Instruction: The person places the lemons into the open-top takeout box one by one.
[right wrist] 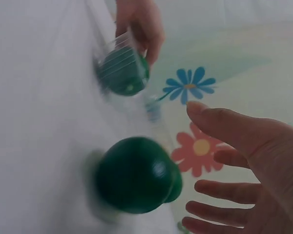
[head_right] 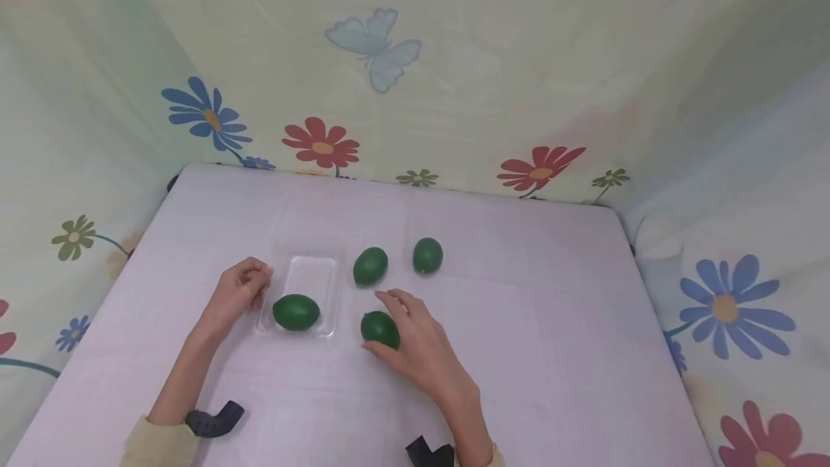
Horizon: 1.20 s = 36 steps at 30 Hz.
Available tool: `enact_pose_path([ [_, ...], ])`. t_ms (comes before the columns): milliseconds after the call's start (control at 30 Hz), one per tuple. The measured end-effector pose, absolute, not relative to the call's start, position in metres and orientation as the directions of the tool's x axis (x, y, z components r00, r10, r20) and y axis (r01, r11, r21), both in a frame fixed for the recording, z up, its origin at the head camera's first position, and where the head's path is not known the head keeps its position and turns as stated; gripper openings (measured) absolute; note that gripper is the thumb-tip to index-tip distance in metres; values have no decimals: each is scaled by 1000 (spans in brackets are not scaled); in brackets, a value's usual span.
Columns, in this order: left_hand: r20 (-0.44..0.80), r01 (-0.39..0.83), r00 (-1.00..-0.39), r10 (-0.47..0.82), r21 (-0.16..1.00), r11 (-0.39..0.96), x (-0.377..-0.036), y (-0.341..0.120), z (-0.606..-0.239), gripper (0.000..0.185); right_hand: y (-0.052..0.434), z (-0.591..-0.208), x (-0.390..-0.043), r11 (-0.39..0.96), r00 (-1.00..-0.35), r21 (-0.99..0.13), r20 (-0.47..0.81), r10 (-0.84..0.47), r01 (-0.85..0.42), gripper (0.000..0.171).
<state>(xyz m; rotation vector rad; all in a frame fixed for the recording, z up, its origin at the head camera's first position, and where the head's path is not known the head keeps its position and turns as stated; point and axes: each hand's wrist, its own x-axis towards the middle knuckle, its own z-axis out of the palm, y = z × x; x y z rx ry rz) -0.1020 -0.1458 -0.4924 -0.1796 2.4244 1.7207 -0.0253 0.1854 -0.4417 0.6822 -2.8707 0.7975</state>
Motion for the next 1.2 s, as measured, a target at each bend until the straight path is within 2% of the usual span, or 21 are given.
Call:
enact_pose_path([
  [333,-176,-170,-984,-11,924,342,-105,-143,-488,24,186,-474,-22,787,-949,-546,54,-311,-289,85],
  [667,-192,-182,-981,-3,925,333,-104,-143,-489,25,179,-482,-22,784,-949,-540,100,-299,-304,65],
  [1200,-192,-182,-981,-3,926,329,-101,-145,-492,26,178,-487,-19,763,-937,-548,141,-320,-343,62],
])
